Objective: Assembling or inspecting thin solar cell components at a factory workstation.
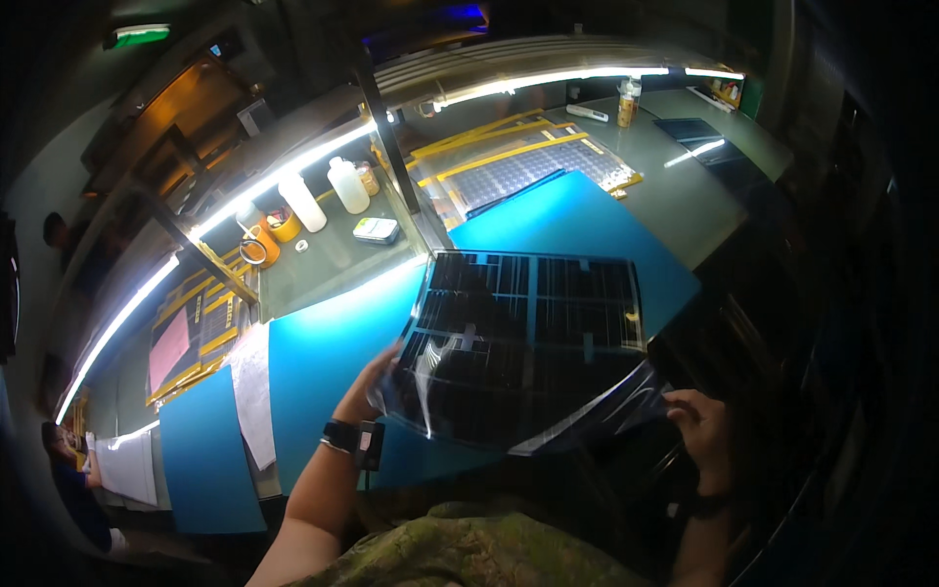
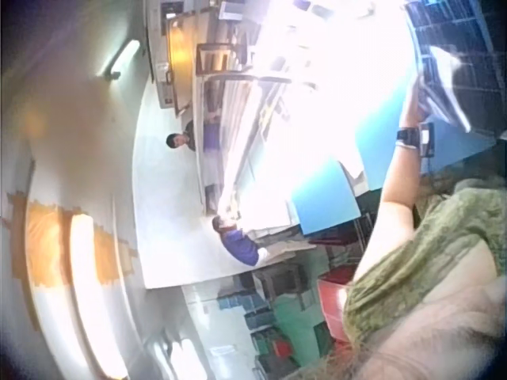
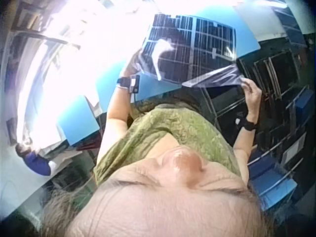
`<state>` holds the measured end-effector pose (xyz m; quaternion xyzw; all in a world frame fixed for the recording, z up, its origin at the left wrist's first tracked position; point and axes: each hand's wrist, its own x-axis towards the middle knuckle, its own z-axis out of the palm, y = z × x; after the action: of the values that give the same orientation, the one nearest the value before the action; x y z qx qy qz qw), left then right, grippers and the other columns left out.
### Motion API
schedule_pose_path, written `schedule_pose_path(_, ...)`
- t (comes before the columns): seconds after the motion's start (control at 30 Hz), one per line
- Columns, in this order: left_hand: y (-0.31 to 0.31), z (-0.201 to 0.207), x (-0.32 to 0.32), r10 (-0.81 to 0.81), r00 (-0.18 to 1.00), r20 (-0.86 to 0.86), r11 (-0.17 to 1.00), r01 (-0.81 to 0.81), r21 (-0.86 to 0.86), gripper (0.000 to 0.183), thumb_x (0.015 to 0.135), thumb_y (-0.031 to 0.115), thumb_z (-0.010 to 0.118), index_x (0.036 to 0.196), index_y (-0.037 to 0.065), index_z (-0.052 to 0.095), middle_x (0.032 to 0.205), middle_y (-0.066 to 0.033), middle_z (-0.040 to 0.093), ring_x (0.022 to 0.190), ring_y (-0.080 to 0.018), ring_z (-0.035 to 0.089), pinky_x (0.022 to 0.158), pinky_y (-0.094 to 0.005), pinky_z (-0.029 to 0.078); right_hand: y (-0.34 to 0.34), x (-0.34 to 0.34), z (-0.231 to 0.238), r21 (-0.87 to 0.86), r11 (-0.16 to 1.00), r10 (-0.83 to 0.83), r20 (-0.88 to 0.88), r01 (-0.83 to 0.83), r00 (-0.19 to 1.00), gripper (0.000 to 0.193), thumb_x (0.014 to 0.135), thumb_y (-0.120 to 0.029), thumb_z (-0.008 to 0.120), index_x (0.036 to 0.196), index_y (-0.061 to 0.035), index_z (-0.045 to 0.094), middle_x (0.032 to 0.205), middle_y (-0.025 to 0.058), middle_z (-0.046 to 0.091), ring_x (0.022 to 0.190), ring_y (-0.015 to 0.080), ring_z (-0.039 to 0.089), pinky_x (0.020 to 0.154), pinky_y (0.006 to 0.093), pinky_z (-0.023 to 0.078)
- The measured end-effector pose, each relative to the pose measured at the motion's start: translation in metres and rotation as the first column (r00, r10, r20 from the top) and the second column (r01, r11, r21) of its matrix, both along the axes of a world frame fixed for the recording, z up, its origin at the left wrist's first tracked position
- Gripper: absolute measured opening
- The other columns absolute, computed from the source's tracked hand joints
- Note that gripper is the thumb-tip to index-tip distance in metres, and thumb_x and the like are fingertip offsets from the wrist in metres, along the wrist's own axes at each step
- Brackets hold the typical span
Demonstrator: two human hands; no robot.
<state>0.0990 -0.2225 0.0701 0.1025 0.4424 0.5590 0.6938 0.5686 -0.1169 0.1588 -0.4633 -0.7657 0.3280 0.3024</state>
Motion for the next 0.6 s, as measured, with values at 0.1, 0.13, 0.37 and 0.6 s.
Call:
schedule_pose_path(0.1,-0.022,0.017,0.007,-0.225,0.787,-0.574,0.973,0.152,-0.173,0.014,0.092,0.013,0.06,0.101,0.004,0.062,0.088,-0.0041,0.067,0.074,-0.0123,0.062,0.065,-0.0277,0.052,-0.006,0.011,-0.045,-0.091,0.995,0.036,-0.119,-0.047,0.992,0.022,0.087,-0.006,0.063,0.107,0.0014,0.064,0.087,0.0103,0.069,0.072,0.0162,0.067,0.066,0.0242,0.051)
schedule_pose_path(0.13,-0.031,0.028,0.009,-0.235,0.786,-0.571,0.97,0.154,-0.188,0.014,0.092,0.013,0.06,0.101,0.004,0.062,0.088,-0.0041,0.067,0.074,-0.0123,0.062,0.065,-0.0277,0.052,-0.013,-0.001,-0.048,-0.25,0.966,-0.119,-0.18,0.071,0.977,0.025,0.087,-0.006,0.062,0.112,0.0015,0.062,0.086,0.0101,0.068,0.069,0.0151,0.066,0.062,0.0236,0.05)
schedule_pose_path(0.37,-0.173,0.033,-0.044,0.313,0.457,-0.832,0.899,-0.424,0.106,0.013,0.095,0.012,0.056,0.097,0.0,0.061,0.079,-0.0048,0.065,0.065,-0.0096,0.061,0.054,-0.0217,0.045,-0.059,-0.094,-0.11,-0.673,0.733,-0.196,-0.352,-0.102,0.915,0.023,0.088,-0.003,0.061,0.108,0.007,0.057,0.077,0.0117,0.065,0.062,0.0154,0.064,0.055,0.0244,0.052)
schedule_pose_path(0.6,-0.301,0.023,-0.033,0.038,0.621,-0.783,0.904,-0.355,-0.238,0.051,0.09,0.002,0.057,0.137,0.004,0.037,0.091,0.0014,0.056,0.07,-0.0064,0.054,0.057,-0.0203,0.044,-0.091,-0.146,-0.125,-0.784,0.529,-0.107,-0.441,-0.324,0.891,0.007,0.09,-0.001,0.058,0.093,0.0051,0.055,0.082,0.0118,0.063,0.073,0.0193,0.068,0.065,0.0276,0.058)
